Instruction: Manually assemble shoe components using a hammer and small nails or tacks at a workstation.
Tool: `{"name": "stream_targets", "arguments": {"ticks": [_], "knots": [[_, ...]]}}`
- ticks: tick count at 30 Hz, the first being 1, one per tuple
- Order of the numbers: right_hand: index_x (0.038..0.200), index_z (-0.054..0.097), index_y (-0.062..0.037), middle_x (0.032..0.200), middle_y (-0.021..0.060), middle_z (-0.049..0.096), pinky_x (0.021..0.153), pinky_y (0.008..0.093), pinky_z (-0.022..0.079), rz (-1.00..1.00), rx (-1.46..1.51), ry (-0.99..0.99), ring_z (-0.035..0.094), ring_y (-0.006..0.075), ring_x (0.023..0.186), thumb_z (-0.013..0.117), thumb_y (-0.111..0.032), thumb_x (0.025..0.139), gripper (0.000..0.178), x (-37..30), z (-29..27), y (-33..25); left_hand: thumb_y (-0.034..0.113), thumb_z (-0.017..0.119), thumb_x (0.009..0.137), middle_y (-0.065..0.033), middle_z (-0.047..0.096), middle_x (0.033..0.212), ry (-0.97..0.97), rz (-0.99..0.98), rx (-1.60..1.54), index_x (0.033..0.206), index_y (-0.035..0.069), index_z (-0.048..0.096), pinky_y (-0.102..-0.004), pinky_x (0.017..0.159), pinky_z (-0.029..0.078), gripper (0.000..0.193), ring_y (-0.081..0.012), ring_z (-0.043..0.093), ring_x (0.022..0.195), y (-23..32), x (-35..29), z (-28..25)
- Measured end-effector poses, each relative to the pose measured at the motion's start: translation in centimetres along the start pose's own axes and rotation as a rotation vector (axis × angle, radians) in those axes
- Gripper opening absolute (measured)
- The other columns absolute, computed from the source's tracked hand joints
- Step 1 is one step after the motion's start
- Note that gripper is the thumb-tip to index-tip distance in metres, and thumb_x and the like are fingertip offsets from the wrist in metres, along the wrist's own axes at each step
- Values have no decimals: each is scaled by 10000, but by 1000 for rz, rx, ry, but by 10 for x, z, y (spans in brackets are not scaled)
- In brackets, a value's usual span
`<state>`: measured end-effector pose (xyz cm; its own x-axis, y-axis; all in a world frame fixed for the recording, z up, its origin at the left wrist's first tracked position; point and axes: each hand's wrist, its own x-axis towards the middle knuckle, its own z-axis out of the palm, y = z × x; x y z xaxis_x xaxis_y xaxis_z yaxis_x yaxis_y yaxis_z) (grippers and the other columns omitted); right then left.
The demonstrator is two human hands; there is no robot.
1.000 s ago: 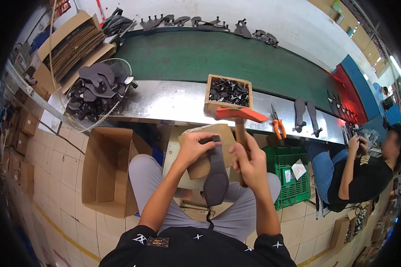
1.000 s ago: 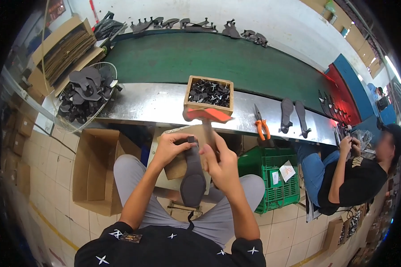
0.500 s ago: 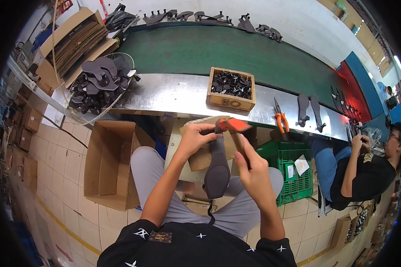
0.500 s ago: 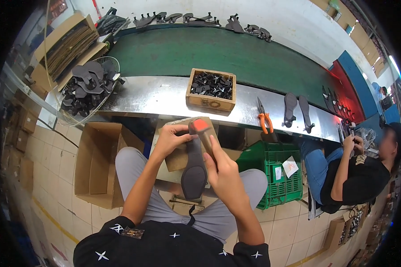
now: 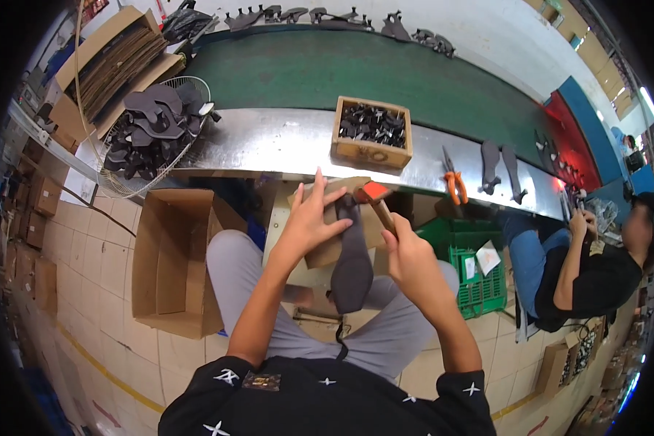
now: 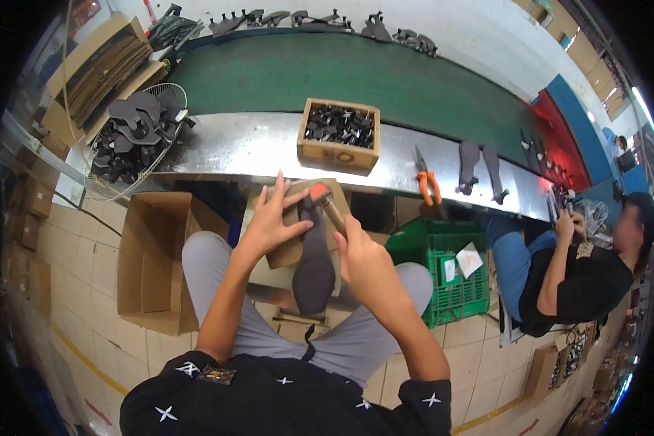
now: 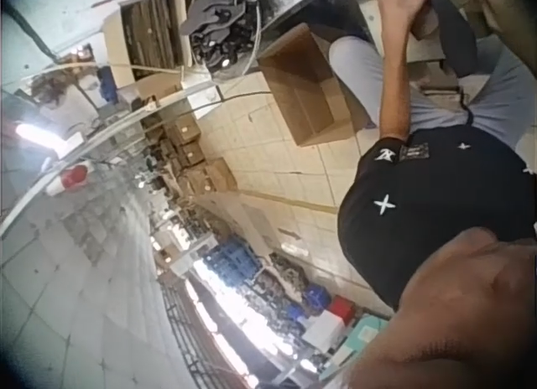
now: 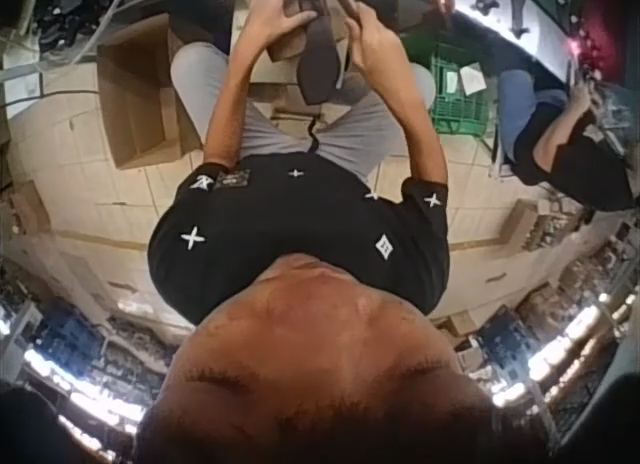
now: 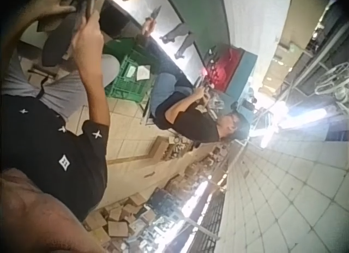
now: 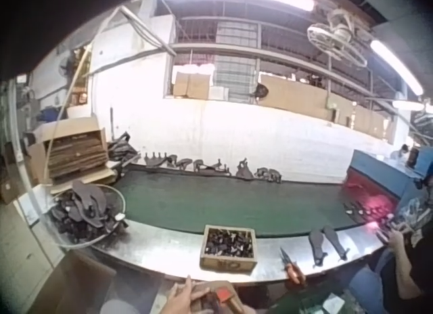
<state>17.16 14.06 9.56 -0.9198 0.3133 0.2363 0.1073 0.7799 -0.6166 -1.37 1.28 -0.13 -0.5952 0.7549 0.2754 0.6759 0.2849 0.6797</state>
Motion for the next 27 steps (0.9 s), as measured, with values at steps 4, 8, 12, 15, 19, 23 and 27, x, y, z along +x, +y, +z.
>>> {"name": "stream_targets", "arguments": {"ticks": [4, 8, 12, 15, 19, 23, 27], "knots": [[1278, 481, 58, 1088, 277, 627, 668, 441, 549, -230, 36, 158, 676, 427, 812, 576, 3, 927, 368, -15, -46, -32, 385, 769, 790, -12, 605, 1370, -75, -79, -7, 1551, -3, 26, -529, 1211, 107, 1131, -284, 408, 1395, 7, -14, -5], [1290, 473, 7, 998, 297, 638, 719, 481, 529, 190, 43, -92, 623, 485, 886, 553, -58, 958, 348, 2, -1, -5, 365, 768, 775, -3, 618, 1352, -41, -88, -76, 1537, 50, 263, -539, 1210, 105, 966, -285, 424, 1385, 13, -9, -3], [1236, 540, -1, 787, 205, 644, 613, 405, 499, 0, 119, 196, 652, 374, 697, 540, -112, 994, 267, -2, -20, -9, 306, 768, 757, -19, 652, 1289, 43, -26, 126, 1218, 167, 695, -585, 1192, 137, 487, -310, 462, 1356, 20, -16, 9], [1242, 538, 3, 836, 215, 643, 630, 394, 503, 22, 165, 232, 652, 378, 742, 544, -121, 999, 273, 3, -24, -8, 186, 734, 817, -80, 721, 1054, 157, 238, -61, 1027, 66, 733, -473, 1048, 417, 242, -303, 637, 1096, 20, -5, 5], [1311, 526, -25, 900, 185, 623, 632, 419, 523, -146, -36, 150, 647, 392, 736, 596, -142, 965, 372, 17, -6, 12, 175, 752, 822, -119, 700, 910, 3, 217, -420, 877, 9, 700, -368, 778, 522, 182, -278, 665, 868, 72, -47, -28], [1302, 569, -75, 1090, 119, 584, 650, 401, 529, -341, -317, -64, 638, 313, 838, 660, -174, 902, 422, 17, 35, 29, 145, 772, 822, -109, 572, 685, -204, 102, -615, 739, -28, 614, -322, 526, 415, 249, -225, 542, 576, 124, -86, -68], [1161, 661, -56, 1125, 147, 625, 769, 390, 513, -527, -285, -26, 641, 306, 924, 675, -239, 904, 315, 15, 34, 16, 150, 763, 834, -101, 565, 657, -247, 9, -672, 749, -30, 629, -308, 529, 413, 240, -199, 545, 571, 138, -106, -83]]}}
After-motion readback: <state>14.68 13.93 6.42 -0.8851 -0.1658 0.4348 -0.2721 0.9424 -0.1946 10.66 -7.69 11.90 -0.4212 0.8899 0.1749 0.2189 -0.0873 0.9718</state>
